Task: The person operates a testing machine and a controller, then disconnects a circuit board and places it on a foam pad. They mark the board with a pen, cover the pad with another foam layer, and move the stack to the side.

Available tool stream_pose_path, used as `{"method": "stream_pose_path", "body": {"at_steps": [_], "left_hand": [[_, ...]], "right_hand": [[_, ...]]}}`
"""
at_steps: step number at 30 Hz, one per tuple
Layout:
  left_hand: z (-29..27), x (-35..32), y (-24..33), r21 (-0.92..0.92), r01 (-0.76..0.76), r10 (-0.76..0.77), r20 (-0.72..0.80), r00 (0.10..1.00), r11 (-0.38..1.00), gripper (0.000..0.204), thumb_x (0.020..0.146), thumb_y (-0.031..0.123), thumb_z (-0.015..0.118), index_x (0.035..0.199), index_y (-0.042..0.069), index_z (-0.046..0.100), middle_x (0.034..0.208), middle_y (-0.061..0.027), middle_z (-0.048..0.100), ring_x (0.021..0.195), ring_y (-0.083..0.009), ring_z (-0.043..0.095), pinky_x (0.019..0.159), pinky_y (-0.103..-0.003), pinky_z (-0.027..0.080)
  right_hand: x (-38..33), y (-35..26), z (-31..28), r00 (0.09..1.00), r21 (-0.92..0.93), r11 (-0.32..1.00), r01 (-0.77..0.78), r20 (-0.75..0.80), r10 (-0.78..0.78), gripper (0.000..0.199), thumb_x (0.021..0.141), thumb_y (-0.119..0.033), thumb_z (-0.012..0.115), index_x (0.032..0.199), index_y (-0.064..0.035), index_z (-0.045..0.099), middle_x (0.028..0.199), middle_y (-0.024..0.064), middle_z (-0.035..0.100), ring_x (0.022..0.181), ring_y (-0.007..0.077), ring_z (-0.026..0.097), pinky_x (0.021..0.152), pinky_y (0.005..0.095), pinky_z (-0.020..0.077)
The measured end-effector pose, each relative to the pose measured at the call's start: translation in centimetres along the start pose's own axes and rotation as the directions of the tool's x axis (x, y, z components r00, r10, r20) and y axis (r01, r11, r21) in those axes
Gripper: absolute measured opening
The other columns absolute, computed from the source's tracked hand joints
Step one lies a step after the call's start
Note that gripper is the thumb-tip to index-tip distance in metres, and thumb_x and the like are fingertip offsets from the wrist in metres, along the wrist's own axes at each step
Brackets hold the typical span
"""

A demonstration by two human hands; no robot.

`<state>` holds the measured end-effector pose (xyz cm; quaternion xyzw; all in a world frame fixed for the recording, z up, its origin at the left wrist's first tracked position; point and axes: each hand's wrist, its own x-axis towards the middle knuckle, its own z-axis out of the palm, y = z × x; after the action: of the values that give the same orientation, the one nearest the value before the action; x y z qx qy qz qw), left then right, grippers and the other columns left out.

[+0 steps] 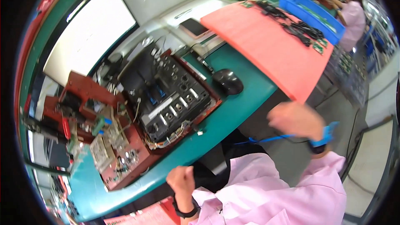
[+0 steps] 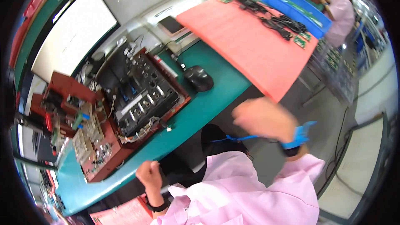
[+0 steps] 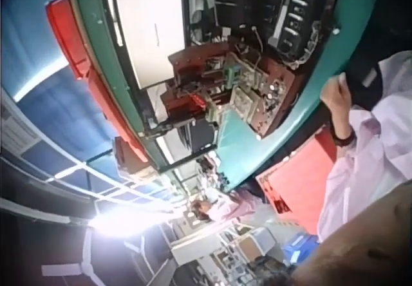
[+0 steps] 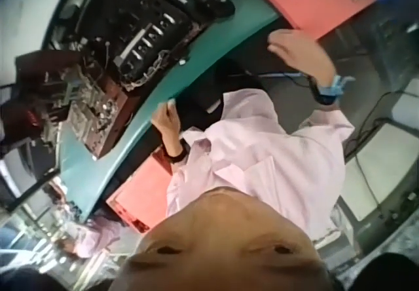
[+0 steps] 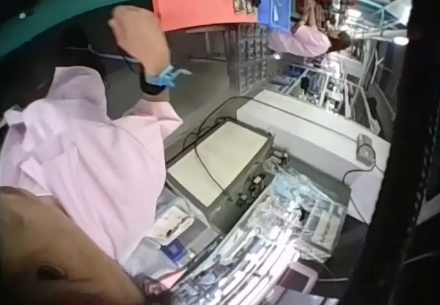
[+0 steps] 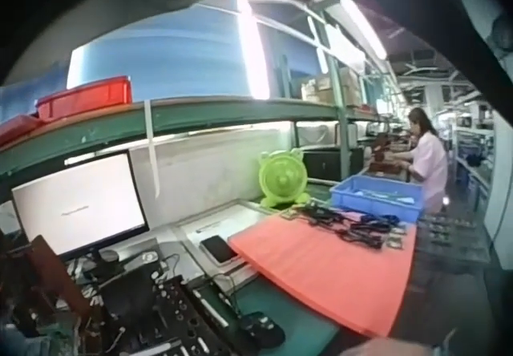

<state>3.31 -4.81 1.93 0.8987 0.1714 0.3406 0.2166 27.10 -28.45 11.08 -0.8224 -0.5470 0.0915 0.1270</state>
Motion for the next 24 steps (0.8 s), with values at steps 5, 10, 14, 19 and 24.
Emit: {"method": "stream_pose_path", "body": {"at_steps": [5,10,14,19,24], "left_hand": [[4.7,3.6,1.5,-0.282,-0.095,0.145,0.161,0.976,0.955,0.020,0.076,0.007,0.058,0.058,0.001,0.050,0.050,-0.0118,0.045,0.043,-0.0254,0.044,0.042,-0.032,0.032],[5.4,3.8,1.8,-0.255,-0.054,0.092,0.141,0.986,0.966,0.021,0.076,0.008,0.060,0.059,0.001,0.050,0.050,-0.0117,0.045,0.042,-0.0262,0.044,0.042,-0.032,0.031],[5.8,3.9,1.7,-0.156,-0.031,0.051,0.131,0.990,0.987,0.022,0.074,0.010,0.063,0.057,0.003,0.049,0.050,-0.0103,0.046,0.043,-0.0267,0.044,0.041,-0.033,0.032],[7.0,3.5,1.3,0.177,0.025,-0.042,0.090,0.995,0.984,0.023,0.071,0.011,0.065,0.056,0.005,0.048,0.051,-0.0086,0.047,0.043,-0.0264,0.046,0.041,-0.035,0.034],[6.7,4.2,3.6,0.315,0.089,-0.107,0.041,0.993,0.945,0.030,0.078,0.021,0.063,0.056,0.005,0.050,0.051,-0.0149,0.047,0.042,-0.0310,0.046,0.040,-0.039,0.038]], "right_hand": [[-9.4,7.9,-9.0,0.599,-0.136,0.707,-0.694,-0.655,0.461,0.012,0.067,-0.010,0.052,0.068,0.0010,0.045,0.066,0.0184,0.049,0.064,0.0373,0.048,0.055,0.0405,0.0366],[-6.9,17.1,-12.7,0.575,-0.179,0.555,-0.813,-0.398,0.715,0.014,0.066,-0.012,0.054,0.064,0.0018,0.051,0.067,0.0200,0.054,0.065,0.0338,0.055,0.056,0.0403,0.0415],[-3.3,28.2,-13.7,0.580,-0.329,0.487,-0.809,-0.317,0.750,0.021,0.065,-0.013,0.055,0.078,0.0025,0.061,0.083,0.0228,0.060,0.080,0.0348,0.060,0.068,0.0430,0.0470],[4.4,32.9,-15.0,0.556,-0.249,0.503,-0.828,-0.247,0.794,0.030,0.069,-0.018,0.054,0.090,0.0026,0.061,0.095,0.0245,0.058,0.089,0.0365,0.057,0.077,0.0410,0.0461],[6.3,43.7,-12.5,0.520,0.011,0.554,-0.833,-0.327,0.789,0.043,0.075,-0.031,0.052,0.097,0.0050,0.058,0.101,0.0258,0.056,0.096,0.0364,0.054,0.082,0.0404,0.0437]]}}
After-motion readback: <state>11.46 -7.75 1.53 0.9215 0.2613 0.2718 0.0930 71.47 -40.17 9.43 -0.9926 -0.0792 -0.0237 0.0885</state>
